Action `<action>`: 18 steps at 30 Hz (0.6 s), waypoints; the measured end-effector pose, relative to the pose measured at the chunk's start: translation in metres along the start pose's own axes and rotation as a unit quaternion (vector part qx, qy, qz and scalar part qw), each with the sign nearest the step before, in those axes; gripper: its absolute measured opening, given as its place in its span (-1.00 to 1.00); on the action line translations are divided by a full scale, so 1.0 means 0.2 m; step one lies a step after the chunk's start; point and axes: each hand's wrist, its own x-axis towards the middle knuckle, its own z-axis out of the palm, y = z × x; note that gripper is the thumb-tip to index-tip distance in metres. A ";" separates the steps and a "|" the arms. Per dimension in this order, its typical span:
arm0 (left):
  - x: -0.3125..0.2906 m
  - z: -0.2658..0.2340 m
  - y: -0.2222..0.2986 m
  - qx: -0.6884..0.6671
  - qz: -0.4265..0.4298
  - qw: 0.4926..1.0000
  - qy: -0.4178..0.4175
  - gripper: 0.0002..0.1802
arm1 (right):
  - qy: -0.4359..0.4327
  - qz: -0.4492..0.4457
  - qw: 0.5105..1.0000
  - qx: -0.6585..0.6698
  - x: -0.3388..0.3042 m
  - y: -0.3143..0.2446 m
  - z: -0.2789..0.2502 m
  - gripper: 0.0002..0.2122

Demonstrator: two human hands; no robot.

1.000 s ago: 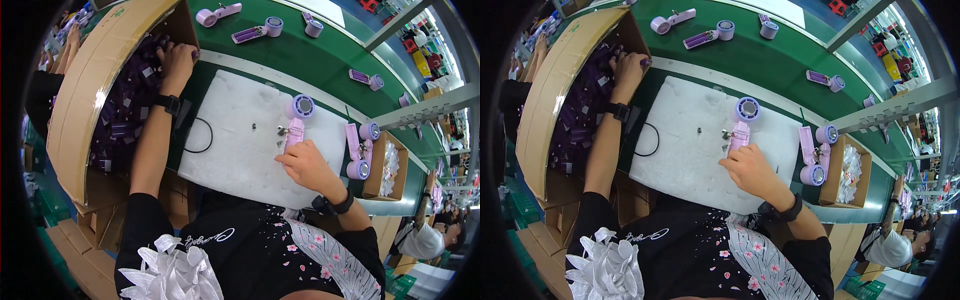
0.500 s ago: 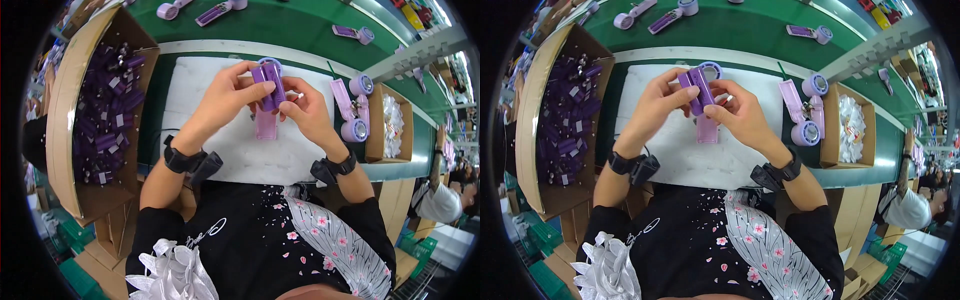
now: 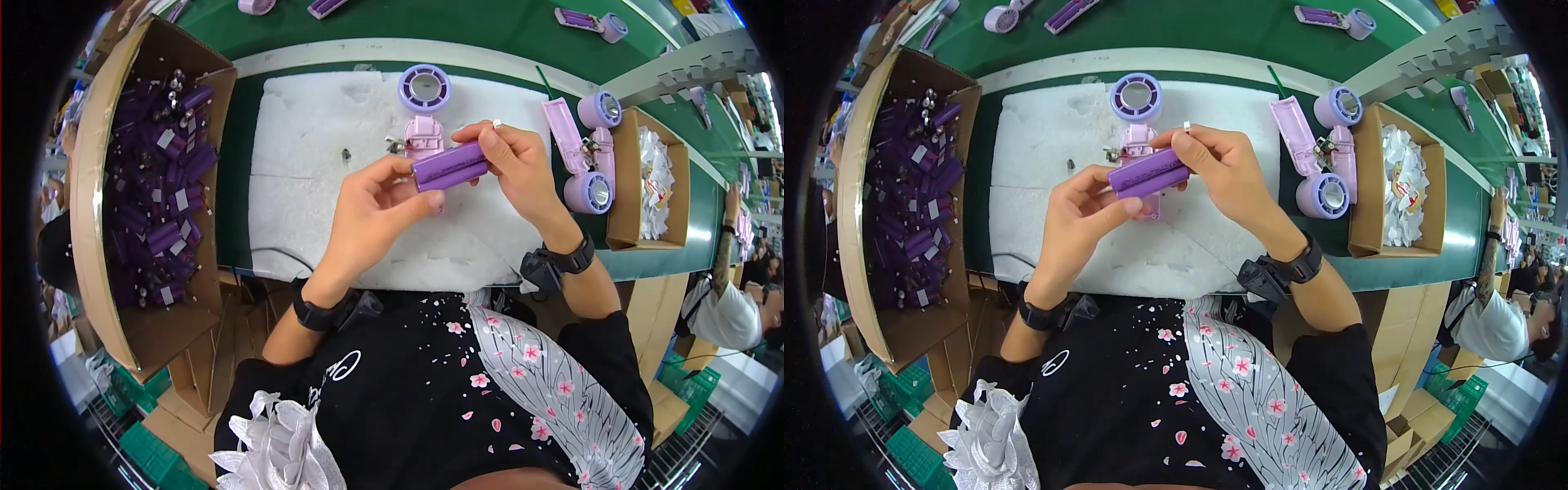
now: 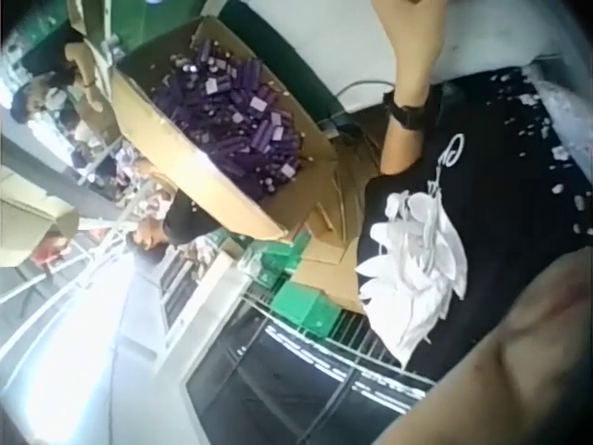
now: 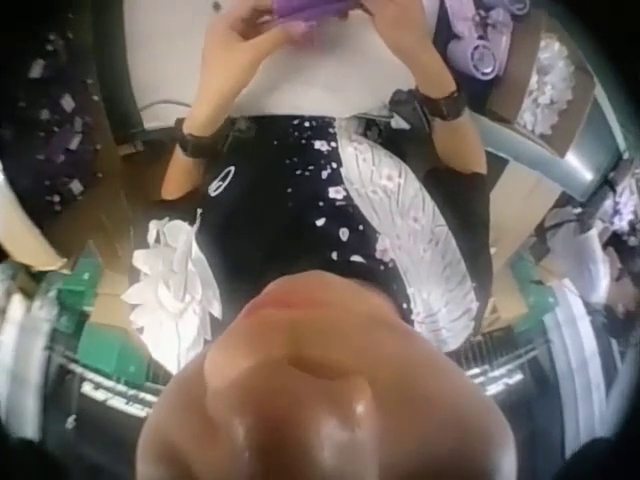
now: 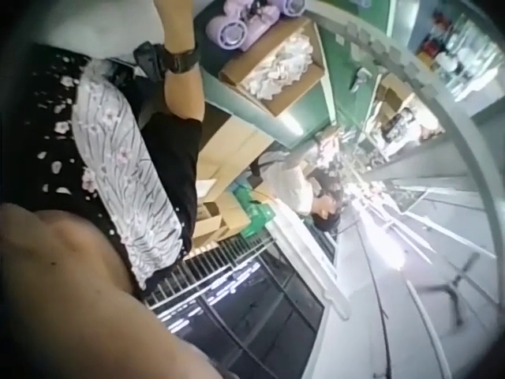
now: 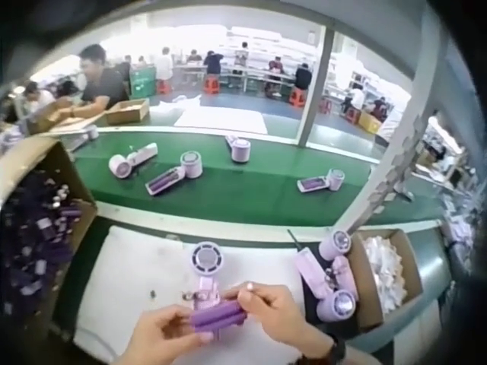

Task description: The person picks up a battery and a fan casing, connects the battery wires to a circuit board, and presses the board and battery into the casing. After testing the fan, the person sets the assembly aside and repeats the process with another unit.

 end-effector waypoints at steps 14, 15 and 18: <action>-0.05 -0.06 -0.04 -0.204 -0.040 0.977 -0.052 -0.61 | -0.025 -0.193 0.970 -0.148 -0.04 -0.02 0.12 -0.67; -0.05 -0.06 -0.02 -0.204 -0.040 0.977 -0.054 -0.61 | -0.013 -0.186 0.974 -0.126 -0.04 -0.02 0.11 -0.67; -0.03 -0.04 0.02 -0.223 -0.049 0.970 -0.084 -0.54 | 0.005 -0.176 0.981 -0.087 -0.03 -0.01 0.12 -0.66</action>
